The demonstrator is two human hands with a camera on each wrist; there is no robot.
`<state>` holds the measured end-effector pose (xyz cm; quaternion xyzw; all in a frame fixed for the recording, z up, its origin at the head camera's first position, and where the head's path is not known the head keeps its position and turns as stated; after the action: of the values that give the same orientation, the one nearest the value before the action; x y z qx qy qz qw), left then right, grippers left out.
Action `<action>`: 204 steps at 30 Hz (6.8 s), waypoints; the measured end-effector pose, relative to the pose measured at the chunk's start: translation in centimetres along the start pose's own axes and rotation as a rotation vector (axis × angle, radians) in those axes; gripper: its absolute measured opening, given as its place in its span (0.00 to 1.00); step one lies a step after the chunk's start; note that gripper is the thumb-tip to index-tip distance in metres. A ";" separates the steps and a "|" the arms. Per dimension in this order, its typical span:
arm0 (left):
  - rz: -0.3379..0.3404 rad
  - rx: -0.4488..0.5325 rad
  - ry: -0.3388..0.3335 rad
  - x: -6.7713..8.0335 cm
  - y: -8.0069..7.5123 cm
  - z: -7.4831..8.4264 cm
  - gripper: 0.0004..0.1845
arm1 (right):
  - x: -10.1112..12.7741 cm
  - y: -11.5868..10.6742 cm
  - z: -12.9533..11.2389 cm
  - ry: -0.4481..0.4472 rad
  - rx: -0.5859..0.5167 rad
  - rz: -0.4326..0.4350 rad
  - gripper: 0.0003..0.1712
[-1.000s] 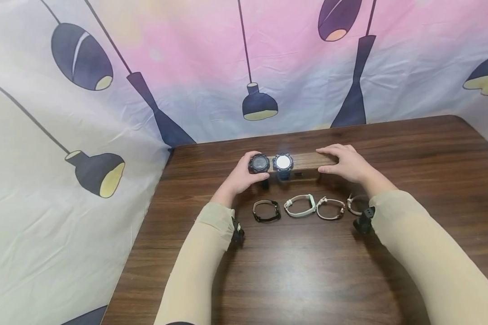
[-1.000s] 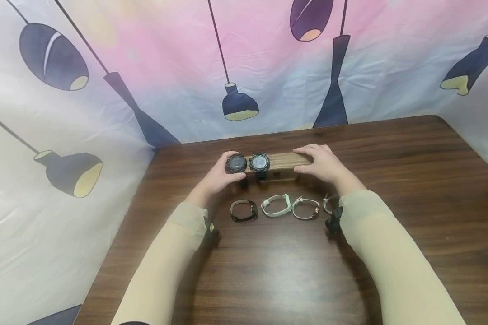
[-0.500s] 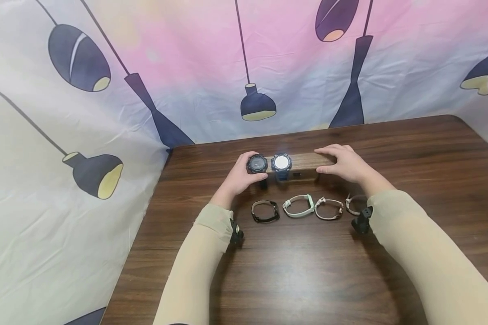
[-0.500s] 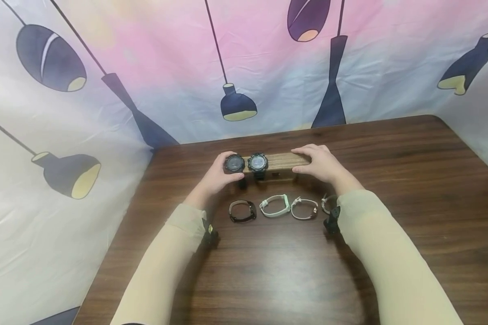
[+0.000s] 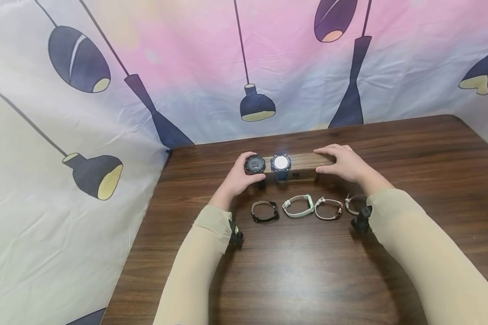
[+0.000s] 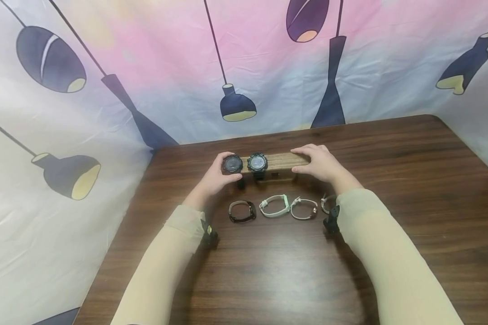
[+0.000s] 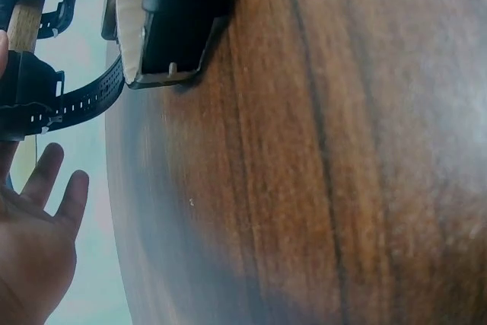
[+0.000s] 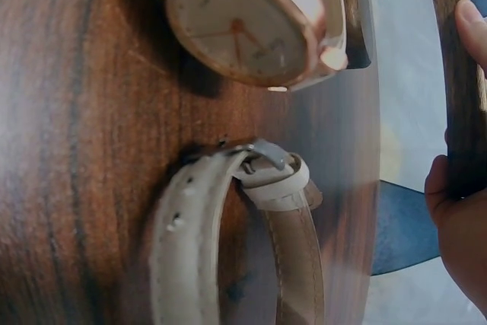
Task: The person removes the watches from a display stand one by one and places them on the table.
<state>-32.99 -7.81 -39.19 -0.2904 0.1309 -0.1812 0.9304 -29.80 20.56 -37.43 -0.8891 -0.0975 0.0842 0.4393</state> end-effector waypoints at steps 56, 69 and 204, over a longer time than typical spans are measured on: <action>0.080 -0.034 -0.008 2.1 -3.0 -1.4 0.32 | 0.1 0.0 -0.3 -0.008 0.005 -0.010 0.36; 0.094 -0.042 -0.024 3.0 -3.9 -2.0 0.32 | 0.0 0.0 -0.2 -0.010 0.008 -0.005 0.36; 0.026 -0.218 0.091 10.1 -1.3 -3.8 0.32 | 0.3 0.1 0.2 -0.005 -0.013 0.032 0.37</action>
<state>-25.62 -14.85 -42.85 -0.3798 0.1958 -0.1669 0.8886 -29.58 20.71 -37.62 -0.8931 -0.0847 0.0929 0.4319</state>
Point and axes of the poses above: each hand's wrist, its own x-axis away from the middle knuckle, its own y-axis out of the palm, z = x × y, the point moved 7 cm from there along -x, towards the middle knuckle, and after that the axes turned 5 degrees about y, right-handed, at the moved point
